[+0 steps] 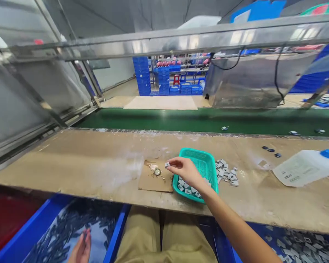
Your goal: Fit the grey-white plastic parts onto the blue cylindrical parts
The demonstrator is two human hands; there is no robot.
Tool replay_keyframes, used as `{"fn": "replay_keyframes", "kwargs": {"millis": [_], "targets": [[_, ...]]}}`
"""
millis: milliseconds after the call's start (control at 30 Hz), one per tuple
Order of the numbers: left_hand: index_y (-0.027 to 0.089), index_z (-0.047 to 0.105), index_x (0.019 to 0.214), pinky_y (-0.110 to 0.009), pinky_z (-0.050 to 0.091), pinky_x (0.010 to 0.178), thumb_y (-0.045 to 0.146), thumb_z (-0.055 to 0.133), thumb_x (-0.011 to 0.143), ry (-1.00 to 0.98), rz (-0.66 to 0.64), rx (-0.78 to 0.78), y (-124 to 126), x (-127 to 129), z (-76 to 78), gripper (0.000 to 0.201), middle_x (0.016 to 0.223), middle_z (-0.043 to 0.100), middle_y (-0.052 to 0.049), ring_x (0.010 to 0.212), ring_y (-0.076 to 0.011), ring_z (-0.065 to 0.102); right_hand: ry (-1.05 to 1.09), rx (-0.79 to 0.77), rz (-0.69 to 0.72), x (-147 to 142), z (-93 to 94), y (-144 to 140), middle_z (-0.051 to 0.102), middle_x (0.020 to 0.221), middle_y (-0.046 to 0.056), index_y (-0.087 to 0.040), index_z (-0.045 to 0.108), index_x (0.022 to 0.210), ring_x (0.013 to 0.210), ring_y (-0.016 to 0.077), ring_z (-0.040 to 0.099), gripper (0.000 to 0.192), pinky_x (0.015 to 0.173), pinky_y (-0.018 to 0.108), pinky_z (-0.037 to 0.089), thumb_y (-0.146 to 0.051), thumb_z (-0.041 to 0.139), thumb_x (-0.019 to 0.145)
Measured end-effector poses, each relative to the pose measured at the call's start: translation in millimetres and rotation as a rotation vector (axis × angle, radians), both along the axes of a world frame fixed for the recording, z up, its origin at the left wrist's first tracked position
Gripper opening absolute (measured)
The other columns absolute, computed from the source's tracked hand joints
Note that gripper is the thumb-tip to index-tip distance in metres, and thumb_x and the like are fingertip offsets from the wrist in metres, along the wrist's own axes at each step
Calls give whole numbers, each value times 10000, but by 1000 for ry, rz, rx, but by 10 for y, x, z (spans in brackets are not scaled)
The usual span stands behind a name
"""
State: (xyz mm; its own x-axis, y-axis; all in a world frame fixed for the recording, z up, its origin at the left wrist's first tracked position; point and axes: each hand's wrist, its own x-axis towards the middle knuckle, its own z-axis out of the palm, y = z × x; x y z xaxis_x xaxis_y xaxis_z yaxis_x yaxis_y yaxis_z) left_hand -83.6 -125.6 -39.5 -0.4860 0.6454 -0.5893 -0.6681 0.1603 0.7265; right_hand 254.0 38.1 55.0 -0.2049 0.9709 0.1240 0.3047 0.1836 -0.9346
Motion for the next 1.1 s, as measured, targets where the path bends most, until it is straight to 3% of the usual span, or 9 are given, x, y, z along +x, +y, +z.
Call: {"fn": "replay_keyframes", "kwargs": {"millis": [67, 167, 367, 500, 600, 667, 767, 933, 1100], "targets": [[146, 528, 1089, -131, 522, 713, 78, 418, 889, -121, 107, 13, 116, 21, -137, 238, 808, 636, -15, 786, -89, 617, -247, 123, 66, -184, -18, 65, 685, 843, 71, -143, 661, 879, 790, 196, 638, 155, 727, 319, 497, -213, 612, 751], [119, 584, 982, -159, 546, 686, -25, 393, 850, -152, 133, 96, 261, 156, -208, 273, 818, 648, -29, 743, -104, 629, -577, 288, 201, -384, -121, 179, 662, 877, 81, -150, 672, 890, 829, 212, 610, 155, 736, 322, 473, -150, 563, 780], [58, 625, 888, -205, 564, 581, -87, 477, 770, -119, -4, 90, 366, 527, 2, 240, 864, 650, -97, 690, -142, 631, -737, 310, 307, -480, -318, 339, 637, 890, 120, -141, 686, 866, 849, 239, 584, 200, 755, 343, 454, -127, 495, 810], [60, 640, 820, -203, 561, 564, 5, 695, 657, -222, -134, 136, 438, 765, 220, 180, 803, 649, -90, 681, -158, 629, -549, 170, 196, -437, -160, 281, 657, 904, 99, -154, 672, 902, 853, 231, 596, 172, 767, 343, 453, -211, 550, 796], [79, 641, 791, -182, 550, 556, 146, 829, 517, -302, -280, 172, 554, 996, 363, 339, 753, 646, -69, 643, -140, 620, -157, -169, 119, -397, 42, 132, 678, 861, 69, -168, 657, 895, 801, 203, 620, 218, 734, 317, 471, -328, 616, 754], [97, 630, 797, -202, 554, 614, 197, 826, 543, -284, -348, 241, 645, 1165, 419, 336, 745, 650, -63, 685, -150, 628, 95, -390, 118, -380, 154, -8, 675, 802, 63, -155, 649, 866, 760, 186, 620, 252, 696, 296, 481, -361, 650, 721], [133, 602, 759, -245, 542, 740, 159, 758, 652, 40, -310, 440, 747, 1385, 436, 191, 789, 666, -49, 801, -174, 636, 324, -602, 123, -370, 259, -235, 656, 731, 56, -141, 642, 799, 699, 163, 609, 241, 627, 270, 485, -349, 689, 686], [143, 628, 799, -315, 555, 772, -91, 613, 686, 1017, -117, 926, 787, 1514, 433, 260, 912, 663, -21, 868, -200, 627, 314, -690, 109, -353, 332, -463, 662, 699, 49, -134, 662, 802, 631, 133, 601, 239, 644, 258, 481, -326, 713, 670], [94, 632, 917, -327, 583, 729, -44, 578, 747, 1326, -157, 1153, 786, 1441, 441, 225, 981, 646, -70, 913, -237, 611, 350, -750, 101, -321, 368, -491, 669, 712, 48, -129, 686, 838, 609, 124, 595, 243, 638, 254, 481, -288, 722, 659]]}}
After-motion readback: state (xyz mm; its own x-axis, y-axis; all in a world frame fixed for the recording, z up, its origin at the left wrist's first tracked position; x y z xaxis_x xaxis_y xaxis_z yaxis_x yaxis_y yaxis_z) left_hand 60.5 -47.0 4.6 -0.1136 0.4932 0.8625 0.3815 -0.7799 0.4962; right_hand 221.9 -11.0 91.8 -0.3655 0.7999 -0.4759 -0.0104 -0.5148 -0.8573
